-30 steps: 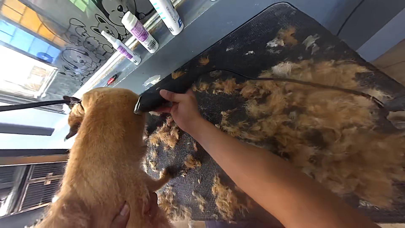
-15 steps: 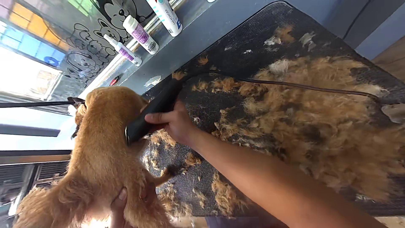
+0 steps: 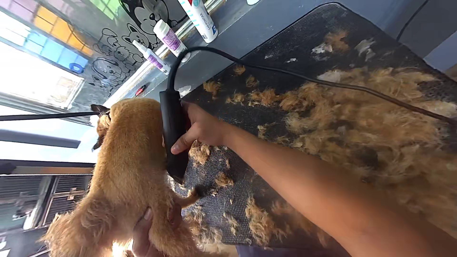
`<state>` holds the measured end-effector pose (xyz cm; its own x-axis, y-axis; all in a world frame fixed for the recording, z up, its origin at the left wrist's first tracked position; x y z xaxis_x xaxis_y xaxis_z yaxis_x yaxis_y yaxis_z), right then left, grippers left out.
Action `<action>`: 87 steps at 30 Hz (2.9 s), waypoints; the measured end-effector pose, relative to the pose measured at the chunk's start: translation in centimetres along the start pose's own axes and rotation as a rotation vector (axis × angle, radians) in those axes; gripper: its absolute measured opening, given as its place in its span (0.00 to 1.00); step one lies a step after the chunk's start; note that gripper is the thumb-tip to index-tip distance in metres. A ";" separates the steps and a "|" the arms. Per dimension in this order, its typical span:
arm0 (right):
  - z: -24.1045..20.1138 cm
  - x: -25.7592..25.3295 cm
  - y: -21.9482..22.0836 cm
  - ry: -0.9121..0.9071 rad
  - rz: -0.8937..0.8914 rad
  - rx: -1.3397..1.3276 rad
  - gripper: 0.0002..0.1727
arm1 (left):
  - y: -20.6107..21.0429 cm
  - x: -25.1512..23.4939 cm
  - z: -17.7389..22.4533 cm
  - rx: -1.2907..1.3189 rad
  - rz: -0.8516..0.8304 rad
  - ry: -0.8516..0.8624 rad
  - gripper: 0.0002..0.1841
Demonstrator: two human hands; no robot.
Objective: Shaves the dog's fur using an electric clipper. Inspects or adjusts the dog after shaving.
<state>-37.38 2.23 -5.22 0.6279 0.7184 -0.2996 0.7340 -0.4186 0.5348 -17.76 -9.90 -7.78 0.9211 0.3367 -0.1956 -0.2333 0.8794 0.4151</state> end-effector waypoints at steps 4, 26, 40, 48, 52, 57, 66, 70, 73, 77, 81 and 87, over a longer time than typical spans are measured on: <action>-1.7 -0.1 -0.9 -0.207 0.172 -0.191 0.40 | -0.4 0.2 0.1 0.006 -0.001 0.012 0.14; -5.7 4.8 7.1 -0.417 0.027 0.163 0.45 | -2.1 1.4 -0.5 0.052 0.144 0.247 0.13; -0.8 10.4 5.2 -0.198 0.060 0.348 0.40 | -2.2 3.3 -0.8 0.086 0.041 0.267 0.11; -1.2 11.4 6.6 -0.424 0.050 0.104 0.38 | -1.1 3.7 -0.9 0.070 0.004 0.273 0.12; 2.3 14.7 6.6 -0.390 0.126 0.163 0.36 | -0.7 3.8 -0.8 -0.020 -0.074 0.282 0.14; 4.0 16.3 8.2 -0.150 0.025 0.512 0.41 | -0.1 4.1 -1.0 0.020 -0.176 0.242 0.18; -1.1 17.0 10.0 -0.492 0.316 0.383 0.37 | -0.2 5.4 -0.9 -0.102 -0.008 0.262 0.10; 1.2 19.7 10.8 -0.490 0.313 0.527 0.30 | 0.6 5.2 -1.3 -0.058 -0.152 0.205 0.14; 3.9 21.4 11.2 -0.481 0.251 0.588 0.23 | 0.9 4.9 -2.0 0.061 -0.142 0.099 0.23; 5.1 21.1 10.5 -0.240 0.185 0.764 0.27 | 1.1 4.8 -1.6 0.054 -0.129 0.170 0.21; -0.2 20.3 9.9 -0.462 0.371 0.498 0.31 | 0.9 5.4 -0.7 -0.034 -0.173 0.256 0.18; 3.3 21.2 12.0 -0.518 0.293 0.590 0.25 | 2.2 6.0 0.8 -0.147 -0.197 0.382 0.24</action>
<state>-14.47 10.62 -7.75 0.7481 0.2489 -0.6151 0.4471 -0.8741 0.1900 -12.52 -6.26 -7.29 0.7775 0.2339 -0.5837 -0.1320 0.9683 0.2122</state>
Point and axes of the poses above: each hand's wrist, its own x-axis away from the middle knuckle, its own y-axis out of the palm, z = x × y, the point moved 9 cm from there along -x, towards the middle knuckle, and after that the axes turned 11 degrees about y, right-handed, at the moved point
